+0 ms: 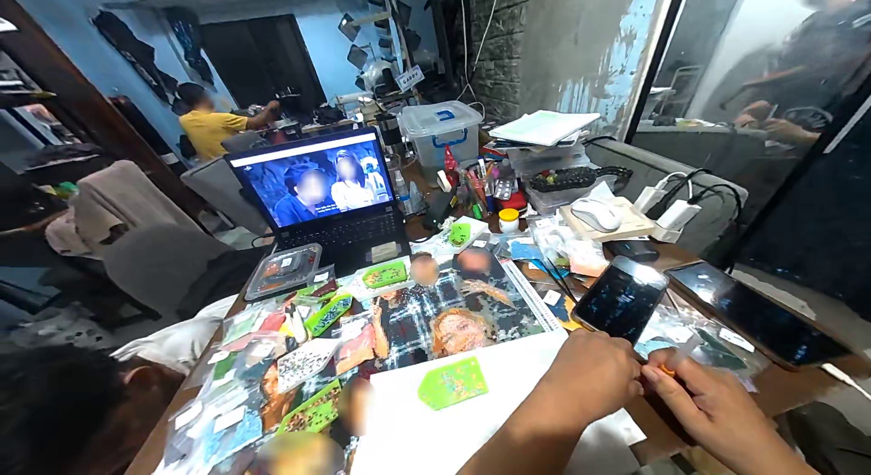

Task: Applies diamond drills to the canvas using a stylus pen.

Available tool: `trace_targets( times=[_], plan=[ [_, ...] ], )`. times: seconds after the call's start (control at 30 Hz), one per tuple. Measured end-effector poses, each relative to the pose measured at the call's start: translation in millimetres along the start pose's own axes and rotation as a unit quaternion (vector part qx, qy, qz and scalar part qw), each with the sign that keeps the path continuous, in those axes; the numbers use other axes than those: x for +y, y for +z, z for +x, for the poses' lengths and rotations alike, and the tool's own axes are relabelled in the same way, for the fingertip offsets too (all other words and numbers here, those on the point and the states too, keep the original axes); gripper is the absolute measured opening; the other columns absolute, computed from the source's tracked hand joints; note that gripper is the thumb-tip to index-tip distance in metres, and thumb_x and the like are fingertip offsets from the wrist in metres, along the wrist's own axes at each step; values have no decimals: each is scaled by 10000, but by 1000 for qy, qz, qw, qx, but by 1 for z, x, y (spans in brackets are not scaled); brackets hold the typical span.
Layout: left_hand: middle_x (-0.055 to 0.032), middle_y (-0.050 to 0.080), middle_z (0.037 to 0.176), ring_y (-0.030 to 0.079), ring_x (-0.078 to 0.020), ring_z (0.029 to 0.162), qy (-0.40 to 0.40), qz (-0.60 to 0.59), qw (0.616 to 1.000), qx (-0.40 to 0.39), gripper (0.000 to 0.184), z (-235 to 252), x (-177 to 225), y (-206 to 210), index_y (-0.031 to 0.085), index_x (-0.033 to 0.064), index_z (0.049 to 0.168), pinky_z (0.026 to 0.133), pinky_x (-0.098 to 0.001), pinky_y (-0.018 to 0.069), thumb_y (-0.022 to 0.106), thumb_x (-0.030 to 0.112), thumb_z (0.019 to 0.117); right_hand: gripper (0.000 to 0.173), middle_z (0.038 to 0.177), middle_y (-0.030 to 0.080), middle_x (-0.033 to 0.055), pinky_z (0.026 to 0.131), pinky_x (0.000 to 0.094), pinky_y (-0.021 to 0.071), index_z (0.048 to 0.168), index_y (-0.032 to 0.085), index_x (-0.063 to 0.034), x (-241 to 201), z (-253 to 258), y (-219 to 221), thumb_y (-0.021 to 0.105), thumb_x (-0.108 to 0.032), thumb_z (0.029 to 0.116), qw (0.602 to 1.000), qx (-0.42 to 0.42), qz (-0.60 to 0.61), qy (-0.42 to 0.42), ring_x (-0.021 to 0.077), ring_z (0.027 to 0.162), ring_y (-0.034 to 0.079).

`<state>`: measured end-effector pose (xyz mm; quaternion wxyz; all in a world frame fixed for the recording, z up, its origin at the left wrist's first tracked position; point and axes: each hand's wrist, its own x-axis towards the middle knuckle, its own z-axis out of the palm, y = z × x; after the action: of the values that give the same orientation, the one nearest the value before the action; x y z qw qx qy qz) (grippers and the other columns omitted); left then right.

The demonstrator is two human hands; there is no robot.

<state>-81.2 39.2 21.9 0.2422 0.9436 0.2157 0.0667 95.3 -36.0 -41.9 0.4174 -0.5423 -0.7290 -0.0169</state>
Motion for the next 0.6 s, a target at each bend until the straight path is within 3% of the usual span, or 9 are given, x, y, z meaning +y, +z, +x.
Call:
trace_targets(
  times=[0.2, 0.27, 0.33, 0.43, 0.5, 0.6],
  plan=[
    [-200, 701, 1154, 630, -358, 1168, 15, 20, 1000, -4, 268, 1, 0, 0, 761, -22, 1009, 1043, -553, 426, 592, 185, 1028, 447, 748, 652, 162, 633, 316, 535, 940, 625, 8, -9, -6, -5, 437, -374, 1077, 999, 17, 21, 25, 177, 687, 649],
    [-194, 700, 1167, 627, -355, 1177, 12, 28, 999, -18, 272, 2, 1, 0, 764, -4, 1046, 1056, -548, 421, 581, 198, 1037, 433, 743, 656, 155, 627, 292, 547, 949, 627, 35, -11, -6, -7, 457, -344, 1071, 997, 22, 51, 58, 141, 671, 653],
    [-189, 700, 1165, 627, -352, 1177, 13, 32, 999, -29, 280, 4, 2, -2, 769, 13, 1049, 1059, -546, 418, 571, 211, 1045, 385, 742, 629, 105, 622, 226, 534, 959, 617, 65, -12, -6, -10, 481, -280, 1063, 989, 40, 105, 96, 54, 661, 614],
    [-188, 697, 1176, 624, -355, 1178, 17, 35, 999, -36, 290, 8, 1, -2, 766, 24, 1078, 1054, -545, 418, 553, 219, 1054, 228, 777, 598, -68, 623, 149, 530, 983, 585, 7, -14, -5, -14, 489, -187, 1053, 966, 75, 195, 155, -64, 668, 582],
    [-188, 698, 1170, 636, -352, 1159, 18, 30, 999, -24, 287, 13, -1, 3, 754, 20, 1100, 1033, -539, 438, 548, 214, 1054, 143, 775, 608, -151, 586, 132, 516, 1009, 573, -79, -14, -5, -15, 479, -173, 1063, 949, 96, 244, 177, -81, 646, 580],
    [-203, 675, 1181, 629, -364, 1154, 2, 23, 999, -29, 294, 20, 2, 5, 728, 6, 1138, 1005, -531, 458, 530, 212, 1065, 140, 767, 628, -183, 534, 124, 501, 1019, 566, -167, -13, -2, -17, 439, -147, 1073, 921, 129, 305, 204, -66, 599, 579]
  ],
)
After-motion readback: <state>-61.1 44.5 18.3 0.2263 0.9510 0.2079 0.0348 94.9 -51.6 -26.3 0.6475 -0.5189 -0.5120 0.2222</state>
